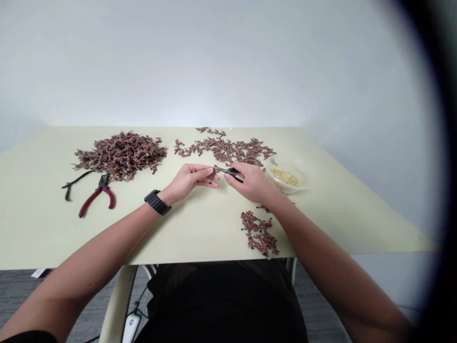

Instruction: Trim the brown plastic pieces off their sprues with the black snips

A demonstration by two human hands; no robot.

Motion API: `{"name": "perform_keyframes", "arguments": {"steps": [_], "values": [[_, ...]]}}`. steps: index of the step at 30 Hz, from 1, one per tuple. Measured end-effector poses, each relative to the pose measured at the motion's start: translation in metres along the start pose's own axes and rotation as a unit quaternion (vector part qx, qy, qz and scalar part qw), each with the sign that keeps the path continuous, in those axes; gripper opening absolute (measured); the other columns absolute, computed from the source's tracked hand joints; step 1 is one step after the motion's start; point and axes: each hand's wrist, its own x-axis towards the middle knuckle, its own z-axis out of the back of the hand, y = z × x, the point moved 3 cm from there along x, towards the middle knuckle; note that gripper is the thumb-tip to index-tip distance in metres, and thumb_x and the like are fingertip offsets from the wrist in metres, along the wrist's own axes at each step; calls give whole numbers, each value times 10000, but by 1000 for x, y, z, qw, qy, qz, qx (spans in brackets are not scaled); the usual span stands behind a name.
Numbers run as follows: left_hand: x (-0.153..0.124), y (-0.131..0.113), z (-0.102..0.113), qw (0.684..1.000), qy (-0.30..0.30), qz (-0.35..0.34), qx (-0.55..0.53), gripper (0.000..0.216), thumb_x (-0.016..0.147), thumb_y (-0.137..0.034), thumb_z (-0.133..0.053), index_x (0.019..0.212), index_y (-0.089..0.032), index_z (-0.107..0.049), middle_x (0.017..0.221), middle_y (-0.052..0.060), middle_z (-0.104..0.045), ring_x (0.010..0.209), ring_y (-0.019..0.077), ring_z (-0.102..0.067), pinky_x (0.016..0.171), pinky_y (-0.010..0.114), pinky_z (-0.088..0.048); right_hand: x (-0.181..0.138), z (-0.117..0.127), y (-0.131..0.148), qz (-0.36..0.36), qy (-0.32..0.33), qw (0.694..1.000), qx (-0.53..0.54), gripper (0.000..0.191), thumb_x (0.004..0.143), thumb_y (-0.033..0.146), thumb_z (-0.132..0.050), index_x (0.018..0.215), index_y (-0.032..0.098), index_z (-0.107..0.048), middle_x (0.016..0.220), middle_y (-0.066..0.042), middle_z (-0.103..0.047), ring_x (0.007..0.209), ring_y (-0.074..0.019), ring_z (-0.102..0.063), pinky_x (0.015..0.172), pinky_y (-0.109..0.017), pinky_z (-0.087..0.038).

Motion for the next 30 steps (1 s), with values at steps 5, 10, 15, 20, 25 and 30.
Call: {"name": "perform_keyframes", "arguments": {"steps": [5, 10, 15, 20, 25, 30], "values": [[0, -1, -1, 1000, 0, 1, -2, 396, 899, -453, -820, 1063, -93, -819, 1111, 186, -802, 853, 210, -798, 901, 346, -645, 1, 2, 1, -3, -3, 1000, 1, 311, 1012, 486, -547, 849, 227, -494, 758, -7, -566, 679, -173, -503, 647, -330, -323], [0, -1, 0, 1000, -1, 2, -6, 356, 904, -436, -819, 1031, -103, -822, 1092, 172, -808, 841, 200, -797, 890, 332, -647, 1, 1, 1, -4, 3, 1000, -5, 324, 1010, 502, -540, 846, 227, -490, 762, -12, -578, 681, -175, -500, 646, -334, -314], [-1, 0, -3, 1000, 3, -14, 20, 352, 924, -451, -795, 1053, -126, -832, 1162, 169, -801, 900, 224, -805, 943, 384, -648, 0, 0, 2, -12, 6, 1000, 8, 355, 1011, 509, -534, 810, 228, -450, 710, 0, -541, 652, -166, -471, 636, -334, -285], [-1, 0, 6, 951, -94, -178, 234, 338, 933, -406, -789, 1196, -195, -823, 1246, 124, -786, 1167, 284, -761, 1135, 476, -566, 0, -14, 8, -97, 20, 989, 111, 441, 1010, 561, -512, 742, 226, -409, 665, 15, -456, 642, -156, -415, 621, -332, -273], [-1, -7, 9, 807, -69, -358, 464, 269, 991, -298, -711, 1239, -250, -802, 1339, 69, -753, 1286, 244, -702, 1264, 473, -444, -2, -28, 11, -221, 146, 914, 308, 466, 1022, 619, -418, 750, 241, -405, 654, 35, -321, 579, -145, -268, 539, -319, -198], [-1, -11, 8, 908, -129, -213, 337, 351, 979, -469, -710, 1189, -210, -821, 1250, 103, -787, 1212, 287, -735, 1160, 451, -525, 2, -14, 1, -118, 15, 983, 142, 424, 1000, 575, -516, 758, 231, -463, 709, -3, -504, 684, -178, -455, 627, -328, -311]]}}
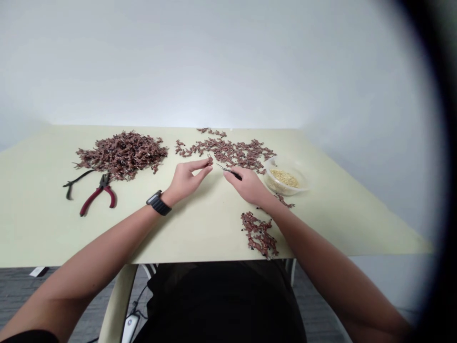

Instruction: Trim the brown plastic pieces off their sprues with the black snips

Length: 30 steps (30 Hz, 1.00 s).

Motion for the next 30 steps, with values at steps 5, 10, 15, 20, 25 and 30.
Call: {"name": "perform_keyframes", "arguments": {"steps": [5, 10, 15, 20, 25, 30], "values": [[-1, -3, -6, 956, 64, 134, -253, 461, 907, -512, -793, 1180, -141, -811, 1228, 159, -783, 1034, 263, -788, 1064, 471, -584, 1, 8, -3, 58, -49, 991, -109, 372, 1012, 543, -519, 810, 237, -456, 700, 7, -530, 652, -176, -469, 641, -330, -302], [-2, -4, -8, 946, 104, 146, -269, 436, 901, -498, -807, 1130, -128, -825, 1131, 160, -806, 1028, 264, -788, 1063, 459, -584, 0, 9, 3, 94, -34, 987, -126, 355, 1019, 518, -512, 814, 236, -446, 726, -1, -527, 667, -178, -475, 647, -330, -302], [-3, -6, -9, 946, 116, 142, -268, 407, 918, -476, -797, 1124, -126, -826, 1153, 163, -802, 1008, 257, -790, 1069, 471, -582, -1, 10, 4, 107, -21, 987, -120, 326, 1017, 491, -530, 829, 230, -475, 745, -1, -546, 684, -176, -497, 657, -327, -311], [-3, -6, -9, 946, 125, 143, -264, 399, 927, -481, -785, 1133, -142, -827, 1182, 157, -796, 1007, 253, -788, 1072, 473, -583, -1, 11, 2, 108, -18, 986, -125, 326, 1014, 479, -535, 816, 230, -462, 750, -5, -561, 682, -175, -495, 652, -330, -314], [-3, -6, -10, 945, 132, 143, -261, 393, 934, -483, -775, 1126, -143, -826, 1164, 156, -798, 1000, 252, -788, 1068, 469, -583, -2, 14, 4, 102, -12, 986, -129, 341, 1018, 498, -537, 819, 232, -459, 741, -3, -559, 671, -173, -493, 642, -334, -308], [-4, -7, -10, 945, 135, 144, -260, 396, 937, -493, -768, 1117, -146, -823, 1167, 154, -798, 985, 244, -788, 1050, 450, -589, -3, 16, 7, 104, -15, 985, -135, 330, 1007, 489, -559, 823, 231, -470, 744, -4, -566, 683, -175, -504, 648, -333, -322]]}}
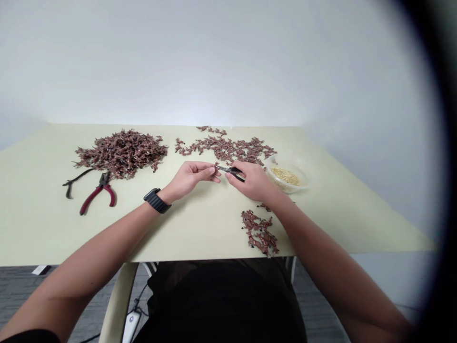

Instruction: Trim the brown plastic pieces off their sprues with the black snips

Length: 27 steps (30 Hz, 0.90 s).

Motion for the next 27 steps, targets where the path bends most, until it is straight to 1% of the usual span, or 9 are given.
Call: {"name": "perform_keyframes", "arguments": {"steps": [11, 13, 16, 18, 20, 22, 23, 24, 27], "values": [[0, -2, -2, 1000, 6, 3, 2, 406, 950, -501, -748, 1109, -134, -821, 1159, 161, -798, 952, 245, -791, 1015, 443, -601, -1, 2, 1, 1, 3, 1000, -10, 324, 998, 503, -552, 832, 230, -497, 754, -16, -586, 682, -182, -512, 645, -336, -322], [-1, -3, -3, 999, -5, -8, 36, 426, 945, -517, -746, 1121, -136, -824, 1136, 155, -807, 972, 263, -790, 1026, 459, -597, -1, 2, 4, -12, 5, 1000, -5, 345, 997, 517, -554, 818, 230, -486, 728, -9, -573, 662, -177, -496, 634, -338, -311], [-3, -4, 1, 981, -71, -72, 164, 408, 933, -512, -755, 1155, -179, -834, 1176, 128, -806, 1120, 311, -760, 1114, 487, -548, -2, -1, 6, -60, 20, 997, 41, 411, 1006, 558, -538, 772, 230, -455, 667, 5, -508, 631, -168, -457, 615, -340, -300], [-4, -6, 5, 955, -101, -129, 249, 357, 920, -465, -779, 1181, -228, -831, 1270, 99, -780, 1248, 315, -710, 1203, 486, -478, -2, -6, 7, -89, 56, 988, 116, 462, 1017, 585, -507, 736, 230, -418, 657, 10, -448, 624, -159, -422, 599, -336, -300], [-4, -6, 6, 934, -86, -169, 303, 313, 924, -399, -783, 1204, -264, -823, 1352, 78, -745, 1339, 293, -658, 1278, 472, -389, -3, -11, 6, -125, 120, 964, 203, 484, 1030, 614, -459, 734, 235, -402, 658, 20, -386, 593, -148, -353, 559, -330, -274], [-3, -7, 6, 924, -65, -189, 325, 289, 943, -360, -765, 1214, -275, -820, 1367, 72, -737, 1364, 271, -639, 1306, 457, -340, -4, -14, 5, -158, 171, 939, 253, 484, 1039, 634, -419, 754, 243, -416, 654, 29, -345, 562, -141, -288, 524, -328, -229], [-3, -7, 6, 924, -69, -192, 323, 292, 951, -360, -756, 1224, -275, -817, 1372, 73, -735, 1359, 267, -641, 1301, 449, -347, -3, -13, 4, -161, 172, 939, 252, 480, 1040, 634, -417, 761, 244, -430, 657, 28, -354, 562, -142, -290, 523, -328, -228], [-3, -7, 6, 927, -83, -188, 313, 301, 955, -372, -751, 1231, -273, -815, 1371, 75, -736, 1342, 269, -651, 1281, 443, -375, -3, -12, 2, -151, 154, 948, 234, 477, 1038, 628, -430, 759, 241, -441, 664, 22, -382, 575, -145, -320, 533, -328, -246], [-3, -7, 5, 954, -122, -131, 240, 323, 957, -456, -737, 1170, -233, -833, 1242, 94, -787, 1200, 280, -721, 1168, 441, -493, 0, -4, -3, -99, 49, 986, 122, 442, 1026, 588, -499, 766, 231, -477, 711, -3, -506, 657, -167, -448, 611, -337, -324]]}}
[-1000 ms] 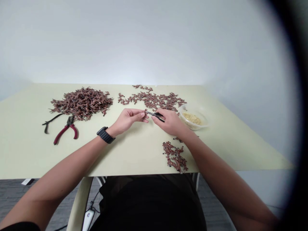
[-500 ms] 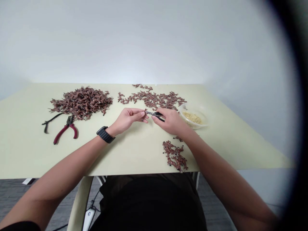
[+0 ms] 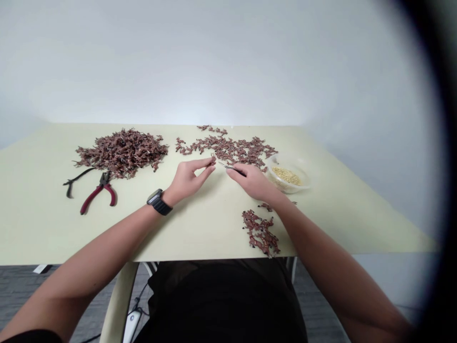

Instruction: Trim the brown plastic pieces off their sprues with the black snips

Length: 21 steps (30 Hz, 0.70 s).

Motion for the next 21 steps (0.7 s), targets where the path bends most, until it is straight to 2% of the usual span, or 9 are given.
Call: {"name": "perform_keyframes", "arguments": {"steps": [3, 5, 7, 11, 21], "values": [[1, 3, -3, 987, 29, 81, -138, 382, 938, -496, -751, 1106, -163, -836, 1100, 125, -808, 983, 259, -765, 1037, 449, -572, 1, 5, -5, 26, -65, 993, -91, 386, 1011, 560, -541, 810, 231, -506, 717, -4, -559, 661, -177, -481, 636, -341, -330], [2, 5, -4, 967, 55, 114, -220, 399, 916, -482, -781, 1105, -135, -830, 1098, 149, -800, 900, 236, -764, 974, 440, -598, 1, 6, -5, 57, -78, 988, -121, 348, 1004, 538, -558, 849, 228, -531, 769, -19, -599, 687, -186, -507, 656, -342, -340], [2, 6, -5, 954, 79, 133, -258, 381, 907, -460, -797, 1076, -120, -831, 1093, 163, -796, 862, 223, -763, 942, 424, -608, 1, 6, -4, 93, -78, 983, -134, 306, 1006, 512, -559, 902, 224, -559, 853, -44, -638, 743, -200, -540, 690, -345, -362], [1, 7, -6, 947, 106, 143, -269, 338, 915, -429, -797, 1028, -112, -829, 1060, 163, -801, 814, 208, -764, 909, 400, -618, 0, 4, -2, 123, -65, 979, -151, 274, 1013, 489, -546, 955, 224, -580, 883, -60, -640, 789, -217, -561, 716, -347, -378], [1, 4, -6, 950, 127, 132, -253, 318, 945, -414, -769, 1019, -109, -823, 1044, 155, -798, 797, 193, -754, 892, 386, -624, -1, 4, -3, 126, -49, 978, -159, 274, 1012, 495, -548, 943, 230, -568, 876, -52, -645, 781, -214, -570, 714, -348, -385]]}}
